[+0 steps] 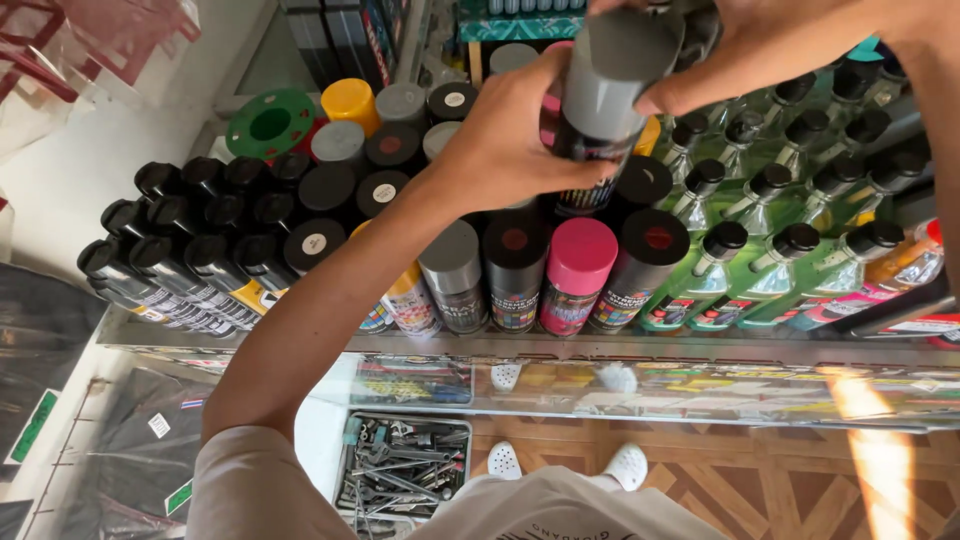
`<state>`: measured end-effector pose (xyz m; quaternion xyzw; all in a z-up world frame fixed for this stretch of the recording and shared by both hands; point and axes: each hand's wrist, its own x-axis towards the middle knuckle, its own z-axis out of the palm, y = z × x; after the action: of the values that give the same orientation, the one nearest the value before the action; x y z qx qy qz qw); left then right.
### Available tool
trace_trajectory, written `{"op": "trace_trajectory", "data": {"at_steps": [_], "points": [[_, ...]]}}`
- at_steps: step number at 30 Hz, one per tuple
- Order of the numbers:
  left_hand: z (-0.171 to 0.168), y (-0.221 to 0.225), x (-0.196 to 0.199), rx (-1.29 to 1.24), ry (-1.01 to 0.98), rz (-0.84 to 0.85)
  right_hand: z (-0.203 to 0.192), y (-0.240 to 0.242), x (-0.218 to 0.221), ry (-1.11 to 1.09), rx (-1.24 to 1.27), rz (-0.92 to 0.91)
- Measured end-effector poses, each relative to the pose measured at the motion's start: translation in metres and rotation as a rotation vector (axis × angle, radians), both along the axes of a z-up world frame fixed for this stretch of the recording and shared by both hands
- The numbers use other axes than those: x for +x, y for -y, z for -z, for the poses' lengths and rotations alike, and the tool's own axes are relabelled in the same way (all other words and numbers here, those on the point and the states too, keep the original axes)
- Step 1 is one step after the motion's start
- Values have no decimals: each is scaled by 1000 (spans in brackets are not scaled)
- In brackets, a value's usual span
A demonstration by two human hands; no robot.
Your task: Organizing and checking various spray paint cans on a shelf in a motorcycle repair shop.
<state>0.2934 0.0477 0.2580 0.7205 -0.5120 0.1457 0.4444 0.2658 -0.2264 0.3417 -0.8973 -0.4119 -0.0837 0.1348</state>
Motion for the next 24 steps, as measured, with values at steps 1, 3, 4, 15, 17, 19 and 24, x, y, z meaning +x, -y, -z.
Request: {"op": "trace_trajectory", "data": {"at_steps": [1, 3, 4, 15, 17, 19, 24], "points": [[4, 1, -1, 27, -61, 12, -9, -29, 6, -2, -7, -1], [7, 1, -3, 24, -52, -6, -6, -30, 13, -106, -48, 16], [7, 1, -3, 25, -41, -17, -7, -29, 18, -206, -85, 40], [12, -12, -3, 179, -122, -97, 5, -63, 19, -183, -358, 26], [14, -14, -5, 172, -123, -108, 17, -62, 20, -195, -381, 22], [16, -17, -5, 152, -135, -123, 28, -60, 24, -170, -396, 7], [24, -18, -10, 182, -95, -134, 46, -63, 25, -177, -432, 36]]}}
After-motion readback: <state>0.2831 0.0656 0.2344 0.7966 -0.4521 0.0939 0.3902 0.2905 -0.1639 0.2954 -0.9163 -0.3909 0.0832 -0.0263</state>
